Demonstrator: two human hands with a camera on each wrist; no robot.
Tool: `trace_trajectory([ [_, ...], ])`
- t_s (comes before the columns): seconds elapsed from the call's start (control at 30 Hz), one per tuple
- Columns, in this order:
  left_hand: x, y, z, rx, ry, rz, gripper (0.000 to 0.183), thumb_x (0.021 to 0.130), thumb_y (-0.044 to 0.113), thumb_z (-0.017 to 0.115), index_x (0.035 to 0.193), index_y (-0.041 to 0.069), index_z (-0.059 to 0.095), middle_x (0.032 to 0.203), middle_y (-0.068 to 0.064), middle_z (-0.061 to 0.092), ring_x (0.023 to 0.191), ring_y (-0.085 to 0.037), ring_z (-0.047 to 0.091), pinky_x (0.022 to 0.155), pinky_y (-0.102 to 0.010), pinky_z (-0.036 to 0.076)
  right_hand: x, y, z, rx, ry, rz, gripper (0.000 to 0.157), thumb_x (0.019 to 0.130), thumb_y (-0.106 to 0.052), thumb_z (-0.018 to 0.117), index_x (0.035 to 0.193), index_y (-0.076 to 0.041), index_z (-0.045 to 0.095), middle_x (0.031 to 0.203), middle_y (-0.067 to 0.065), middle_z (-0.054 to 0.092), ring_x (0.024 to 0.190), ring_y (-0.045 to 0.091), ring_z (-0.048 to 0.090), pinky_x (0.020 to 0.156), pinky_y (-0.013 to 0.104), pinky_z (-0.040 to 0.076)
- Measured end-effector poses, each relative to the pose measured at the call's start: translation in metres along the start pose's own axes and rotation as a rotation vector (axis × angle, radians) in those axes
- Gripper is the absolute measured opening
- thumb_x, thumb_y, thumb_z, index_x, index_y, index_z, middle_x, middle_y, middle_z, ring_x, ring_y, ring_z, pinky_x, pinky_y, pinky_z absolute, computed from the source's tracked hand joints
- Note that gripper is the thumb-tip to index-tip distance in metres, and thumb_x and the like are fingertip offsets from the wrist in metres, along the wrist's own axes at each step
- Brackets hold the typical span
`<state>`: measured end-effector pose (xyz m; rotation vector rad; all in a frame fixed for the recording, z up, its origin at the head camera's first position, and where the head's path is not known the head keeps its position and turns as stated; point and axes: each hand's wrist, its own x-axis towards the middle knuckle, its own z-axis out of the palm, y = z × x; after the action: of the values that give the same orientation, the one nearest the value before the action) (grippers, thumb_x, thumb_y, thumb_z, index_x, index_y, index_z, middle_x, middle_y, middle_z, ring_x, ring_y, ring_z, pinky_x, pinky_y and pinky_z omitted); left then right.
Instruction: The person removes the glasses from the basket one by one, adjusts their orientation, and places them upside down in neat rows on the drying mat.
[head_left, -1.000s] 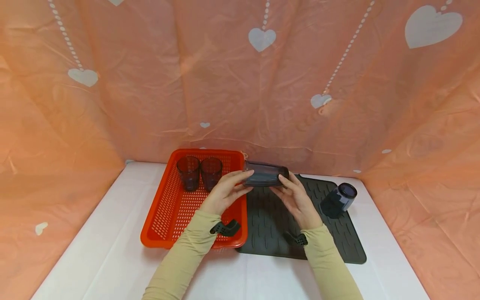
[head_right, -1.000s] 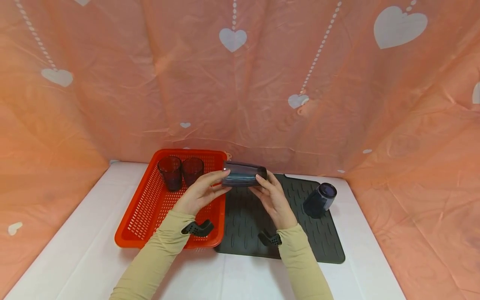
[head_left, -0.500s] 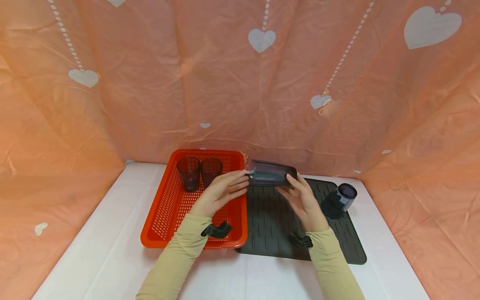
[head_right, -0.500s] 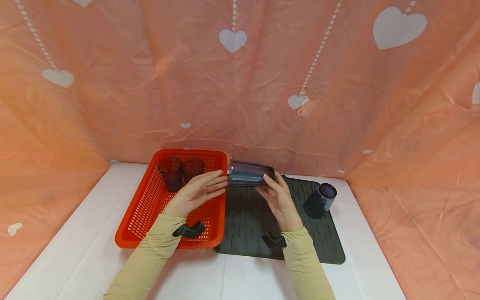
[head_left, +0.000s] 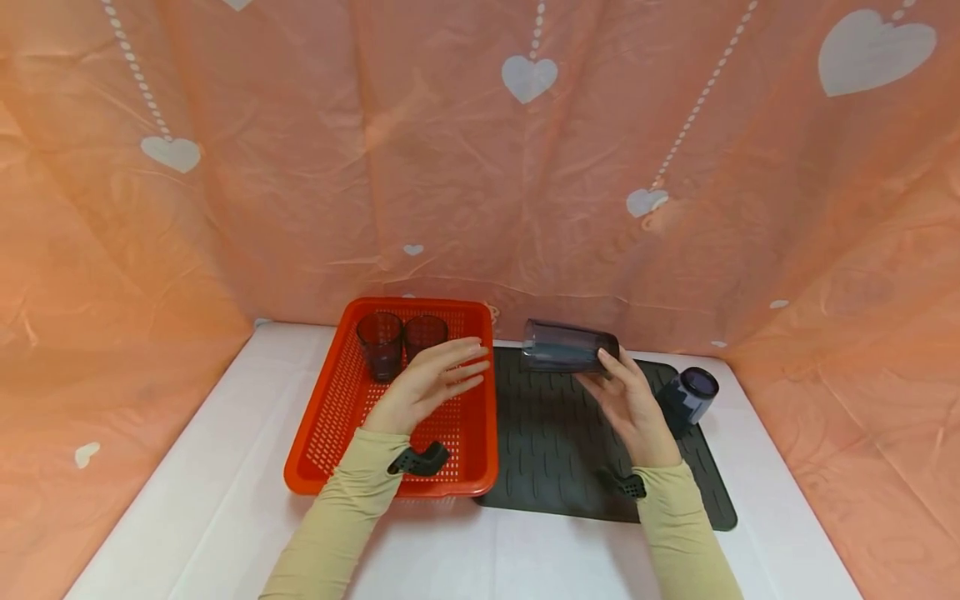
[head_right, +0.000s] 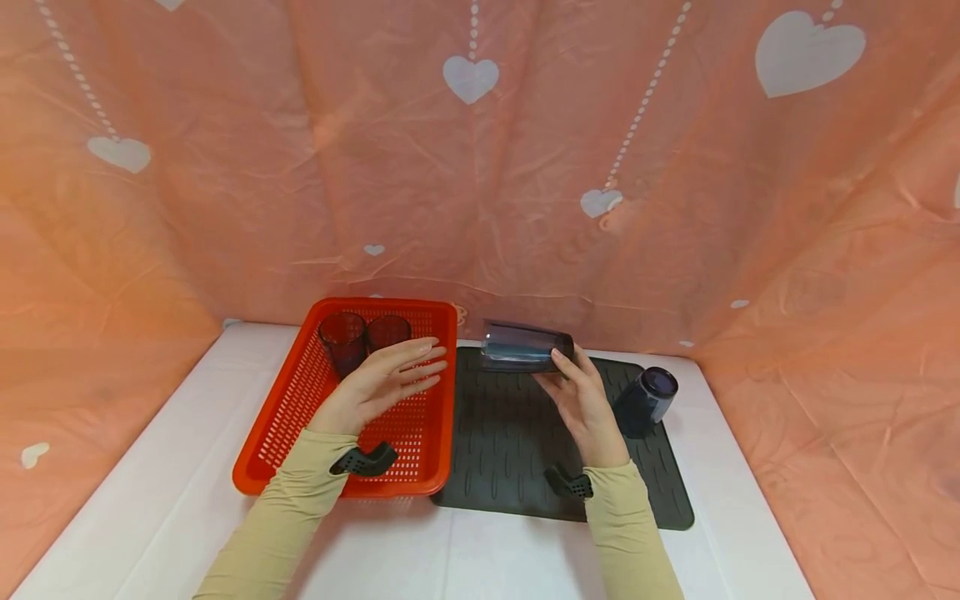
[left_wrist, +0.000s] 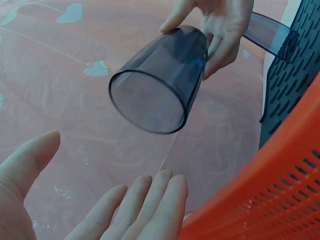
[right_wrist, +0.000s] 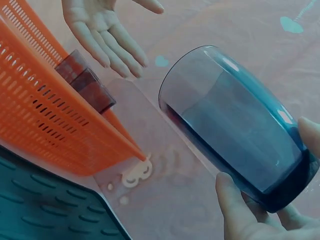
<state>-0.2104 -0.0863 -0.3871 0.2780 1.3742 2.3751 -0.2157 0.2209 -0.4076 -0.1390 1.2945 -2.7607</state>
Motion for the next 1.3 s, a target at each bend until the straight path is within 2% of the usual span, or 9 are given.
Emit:
trace_trajectory([
  [0.17, -0.005, 0.005, -0.008, -0.005, 0.023, -0.006, 0.031, 0.099, 0.011, 0.052, 0.128, 0.007, 0.060, 0.143, -0.022, 0.041, 0.130, -0.041, 0.040, 0.106, -0.044, 0.035, -0.002, -0.004, -0.007, 0.015, 0.001, -0.002, 0.027, 0.096, -0.005, 0.055, 0.120, -0.016, 0.064, 0.105, 0.004, 0.064, 0.094, 0.021, 0.063, 0.093, 0.039, 0.048],
  [0.4, -0.011, 0.017, -0.022, -0.021, 0.041, 0.028, 0.038, 0.101, 0.013, 0.050, 0.137, 0.001, 0.049, 0.146, -0.022, 0.037, 0.133, -0.042, 0.033, 0.109, -0.046, 0.030, -0.005, -0.008, -0.017, -0.026, 0.032, -0.012, 0.023, 0.097, -0.005, 0.054, 0.117, -0.014, 0.062, 0.106, 0.003, 0.063, 0.091, 0.019, 0.064, 0.090, 0.037, 0.050],
  [0.5, -0.014, 0.023, -0.026, -0.035, 0.065, 0.029, 0.045, 0.100, 0.015, 0.053, 0.140, -0.002, 0.043, 0.144, -0.021, 0.039, 0.134, -0.041, 0.033, 0.109, -0.046, 0.030, -0.006, -0.010, -0.020, -0.033, 0.044, -0.014, 0.023, 0.098, -0.005, 0.053, 0.116, -0.016, 0.063, 0.104, 0.002, 0.064, 0.089, 0.019, 0.064, 0.089, 0.037, 0.050],
  [0.67, -0.020, 0.032, -0.035, -0.038, 0.088, 0.040, 0.049, 0.100, 0.014, 0.052, 0.144, -0.003, 0.036, 0.148, -0.021, 0.034, 0.134, -0.039, 0.034, 0.108, -0.045, 0.031, -0.009, -0.015, -0.027, -0.038, 0.037, -0.028, 0.024, 0.098, -0.006, 0.051, 0.118, -0.016, 0.062, 0.102, 0.002, 0.065, 0.090, 0.020, 0.063, 0.090, 0.036, 0.050],
  [0.77, -0.023, 0.036, -0.039, -0.025, 0.104, 0.036, 0.042, 0.100, 0.015, 0.052, 0.139, 0.002, 0.045, 0.149, -0.021, 0.032, 0.133, -0.037, 0.036, 0.108, -0.044, 0.033, -0.009, -0.018, -0.032, -0.022, 0.035, -0.034, 0.025, 0.098, -0.006, 0.052, 0.118, -0.016, 0.062, 0.101, 0.002, 0.066, 0.091, 0.021, 0.063, 0.090, 0.036, 0.050],
  [0.9, -0.028, 0.040, -0.044, -0.015, 0.119, 0.033, 0.038, 0.100, 0.014, 0.052, 0.136, 0.003, 0.047, 0.149, -0.021, 0.032, 0.133, -0.037, 0.036, 0.108, -0.043, 0.032, -0.011, -0.022, -0.036, -0.001, 0.042, -0.035, 0.025, 0.097, -0.005, 0.052, 0.116, -0.017, 0.065, 0.099, 0.002, 0.067, 0.090, 0.021, 0.063, 0.088, 0.036, 0.050],
  [1.0, -0.029, 0.042, -0.047, -0.007, 0.136, 0.027, 0.046, 0.100, 0.015, 0.053, 0.141, 0.000, 0.039, 0.148, -0.020, 0.033, 0.133, -0.037, 0.036, 0.108, -0.043, 0.032, -0.013, -0.024, -0.037, -0.009, 0.056, -0.045, 0.024, 0.098, -0.006, 0.052, 0.114, -0.016, 0.065, 0.097, 0.002, 0.067, 0.087, 0.020, 0.063, 0.086, 0.035, 0.051],
  [1.07, -0.030, 0.043, -0.049, -0.005, 0.152, 0.026, 0.047, 0.099, 0.016, 0.054, 0.141, 0.000, 0.040, 0.146, -0.019, 0.035, 0.132, -0.038, 0.036, 0.108, -0.043, 0.033, -0.014, -0.026, -0.039, -0.019, 0.060, -0.052, 0.023, 0.098, -0.006, 0.051, 0.114, -0.016, 0.065, 0.096, 0.002, 0.067, 0.087, 0.020, 0.063, 0.086, 0.034, 0.051],
  [1.3, -0.039, 0.047, -0.059, -0.008, 0.146, 0.036, 0.030, 0.100, 0.016, 0.053, 0.129, 0.010, 0.055, 0.149, -0.020, 0.029, 0.133, -0.037, 0.035, 0.109, -0.045, 0.030, -0.015, -0.028, -0.043, 0.002, 0.067, -0.063, 0.020, 0.097, -0.003, 0.052, 0.110, -0.011, 0.065, 0.096, 0.004, 0.067, 0.086, 0.020, 0.064, 0.087, 0.035, 0.051],
])
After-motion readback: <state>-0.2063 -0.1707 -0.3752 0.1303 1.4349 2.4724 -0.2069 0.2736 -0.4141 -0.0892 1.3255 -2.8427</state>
